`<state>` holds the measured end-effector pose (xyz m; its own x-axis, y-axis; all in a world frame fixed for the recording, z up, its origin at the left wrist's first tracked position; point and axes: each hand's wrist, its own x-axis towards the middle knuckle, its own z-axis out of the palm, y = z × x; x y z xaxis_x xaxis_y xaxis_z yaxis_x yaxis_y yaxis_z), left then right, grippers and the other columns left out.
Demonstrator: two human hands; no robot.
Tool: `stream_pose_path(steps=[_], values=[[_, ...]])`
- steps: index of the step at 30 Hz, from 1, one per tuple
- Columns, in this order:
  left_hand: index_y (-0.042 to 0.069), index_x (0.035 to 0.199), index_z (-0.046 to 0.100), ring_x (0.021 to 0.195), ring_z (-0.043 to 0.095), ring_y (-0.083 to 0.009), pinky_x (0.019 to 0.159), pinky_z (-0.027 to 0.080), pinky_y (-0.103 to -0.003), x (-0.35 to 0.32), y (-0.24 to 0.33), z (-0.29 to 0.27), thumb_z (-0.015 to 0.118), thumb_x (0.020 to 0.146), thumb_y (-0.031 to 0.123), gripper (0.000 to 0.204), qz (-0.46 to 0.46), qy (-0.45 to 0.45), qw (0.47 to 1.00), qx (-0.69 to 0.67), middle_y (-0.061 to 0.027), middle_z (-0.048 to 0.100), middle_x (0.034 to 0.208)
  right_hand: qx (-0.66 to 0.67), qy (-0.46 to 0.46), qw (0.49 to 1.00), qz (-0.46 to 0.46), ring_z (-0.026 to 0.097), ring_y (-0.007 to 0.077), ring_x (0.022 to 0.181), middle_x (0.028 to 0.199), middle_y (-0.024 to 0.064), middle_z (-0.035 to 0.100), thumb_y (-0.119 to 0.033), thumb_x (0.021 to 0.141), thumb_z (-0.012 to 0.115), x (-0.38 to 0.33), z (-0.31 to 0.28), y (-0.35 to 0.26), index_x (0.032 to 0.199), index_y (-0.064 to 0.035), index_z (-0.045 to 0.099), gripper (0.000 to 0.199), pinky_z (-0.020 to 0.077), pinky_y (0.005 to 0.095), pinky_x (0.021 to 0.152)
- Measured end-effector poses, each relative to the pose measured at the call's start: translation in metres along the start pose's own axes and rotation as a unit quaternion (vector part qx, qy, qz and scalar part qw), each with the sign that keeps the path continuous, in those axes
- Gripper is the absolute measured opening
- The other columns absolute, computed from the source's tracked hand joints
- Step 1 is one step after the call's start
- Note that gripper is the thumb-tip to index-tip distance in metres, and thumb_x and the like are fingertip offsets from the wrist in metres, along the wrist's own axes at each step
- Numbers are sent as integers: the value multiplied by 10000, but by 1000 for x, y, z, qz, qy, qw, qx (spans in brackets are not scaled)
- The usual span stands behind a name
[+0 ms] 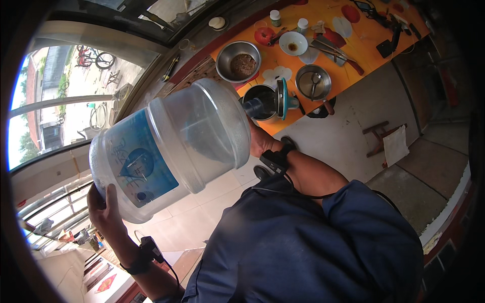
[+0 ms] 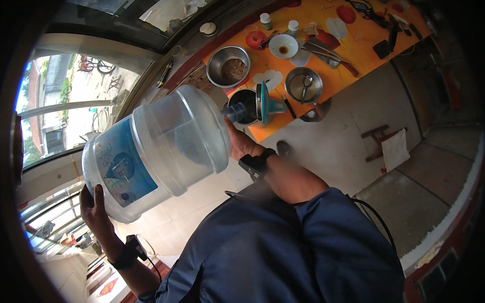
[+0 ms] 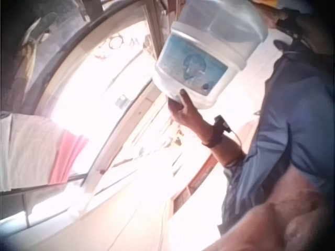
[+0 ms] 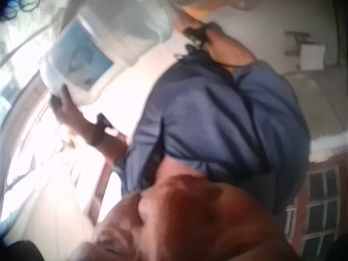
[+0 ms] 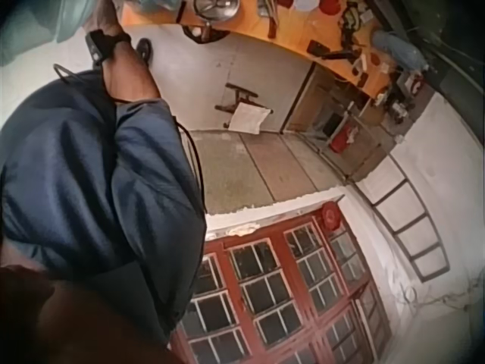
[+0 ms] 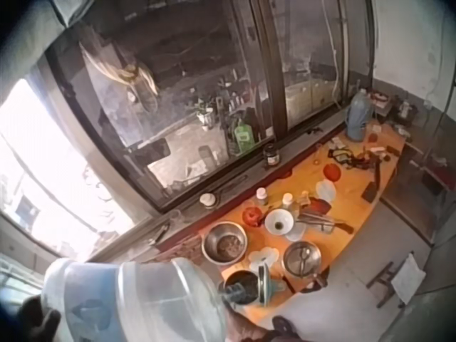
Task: The person pours a reddish liquid from a glass jar into a small cup on a wooden board, then walks indoors to a kitchen area. They pick up a blue electric kettle, pour water from a large water jug into the kettle, and place the kettle on its base. The person then walks back outside and picks up a cloth.
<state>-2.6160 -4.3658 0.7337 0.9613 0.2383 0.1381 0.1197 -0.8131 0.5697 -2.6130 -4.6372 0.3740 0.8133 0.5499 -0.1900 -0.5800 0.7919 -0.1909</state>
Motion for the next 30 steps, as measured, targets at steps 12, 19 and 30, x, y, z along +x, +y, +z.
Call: stream_pose_path(steps=[12, 19, 30], values=[[-54, 1314, 590, 1044, 633, -211, 964, 480, -337, 0, 13, -3, 685, 943, 158, 438, 15, -1, 999, 35, -145, 669, 1189, -6, -12, 1000, -8, 312, 246, 1483, 1607, 73, 364, -796, 933, 368, -3, 10, -4, 1582, -167, 317, 906, 242, 443, 1227], [-51, 1331, 584, 1053, 637, -211, 963, 487, -341, 2, 21, -5, 693, 941, 165, 459, 32, -4, 998, 57, -143, 664, 1205, -18, -3, 1000, -25, 354, 240, 1453, 1588, 77, 389, -799, 919, 412, -3, 15, -6, 1569, -156, 342, 917, 277, 447, 1208], [-61, 1362, 557, 1111, 631, -231, 1009, 473, -360, 7, 22, -11, 719, 944, 169, 503, 50, -11, 998, 47, -162, 650, 1249, -12, -21, 999, -40, 402, 240, 1410, 1538, 79, 443, -826, 860, 496, -11, 32, -14, 1536, -150, 390, 961, 318, 453, 1182]])
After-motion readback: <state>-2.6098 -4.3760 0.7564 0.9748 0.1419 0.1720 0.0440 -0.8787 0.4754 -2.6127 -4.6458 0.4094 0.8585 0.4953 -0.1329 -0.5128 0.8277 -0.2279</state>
